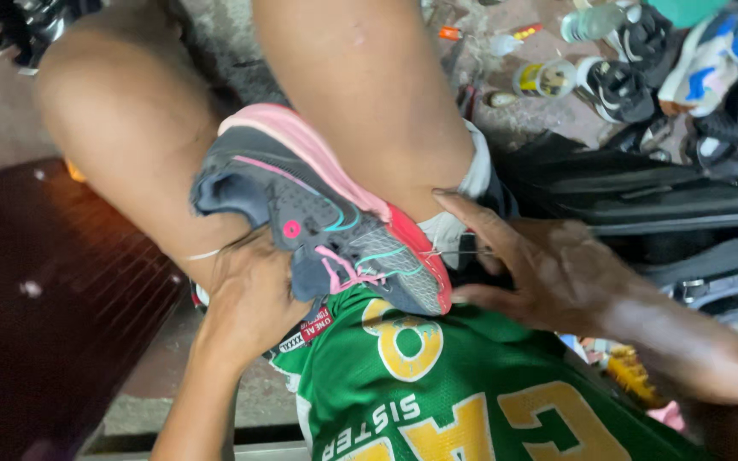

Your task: The person sits on the floor and repairs a pink and grey running shoe by hand. They repeatedly insert a needle and thread into the shoe's upper near the sole, pull the thread through, and tighten the stitches to secure the material.

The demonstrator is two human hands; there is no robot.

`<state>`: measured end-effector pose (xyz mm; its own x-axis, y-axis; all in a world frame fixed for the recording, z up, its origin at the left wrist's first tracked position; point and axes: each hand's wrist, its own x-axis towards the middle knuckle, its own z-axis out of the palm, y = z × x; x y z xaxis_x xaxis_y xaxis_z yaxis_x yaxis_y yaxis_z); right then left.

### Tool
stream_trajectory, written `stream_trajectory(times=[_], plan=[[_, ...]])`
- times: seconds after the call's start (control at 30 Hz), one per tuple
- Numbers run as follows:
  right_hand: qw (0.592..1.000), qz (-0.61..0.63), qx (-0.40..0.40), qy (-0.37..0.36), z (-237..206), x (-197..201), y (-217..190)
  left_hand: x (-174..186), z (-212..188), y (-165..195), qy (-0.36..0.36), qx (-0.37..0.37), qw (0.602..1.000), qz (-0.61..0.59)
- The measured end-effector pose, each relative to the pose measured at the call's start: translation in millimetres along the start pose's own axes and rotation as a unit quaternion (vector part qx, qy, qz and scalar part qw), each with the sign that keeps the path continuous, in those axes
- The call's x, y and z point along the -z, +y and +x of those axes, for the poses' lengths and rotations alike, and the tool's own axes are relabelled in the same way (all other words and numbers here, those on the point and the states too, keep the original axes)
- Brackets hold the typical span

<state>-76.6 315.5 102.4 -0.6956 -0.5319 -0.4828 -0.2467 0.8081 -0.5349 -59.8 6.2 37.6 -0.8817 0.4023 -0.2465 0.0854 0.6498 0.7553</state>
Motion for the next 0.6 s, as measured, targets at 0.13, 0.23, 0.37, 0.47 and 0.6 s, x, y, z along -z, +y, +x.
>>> stream_trajectory(times=[0.13,0.23,0.37,0.47,0.6], plan=[[0.999,-0.028,0.001,-0.045,-6,18,9,-4,1,-2,0.003,0.061,0.998,0.006],[0.99,0.059,0.101,0.077,8,-3,8,-8,2,0,0.018,0.043,0.998,-0.038],[0.997,0.069,0.034,0.01,17,-22,10,-17,1,-3,0.059,-0.018,0.989,-0.131],[0.989,0.117,-0.039,-0.075,19,-15,15,-27,-3,-8,0.076,0.01,0.978,-0.193],[0.989,0.146,0.018,-0.013,23,4,18,-26,-5,-16,0.031,0.021,0.984,-0.174]])
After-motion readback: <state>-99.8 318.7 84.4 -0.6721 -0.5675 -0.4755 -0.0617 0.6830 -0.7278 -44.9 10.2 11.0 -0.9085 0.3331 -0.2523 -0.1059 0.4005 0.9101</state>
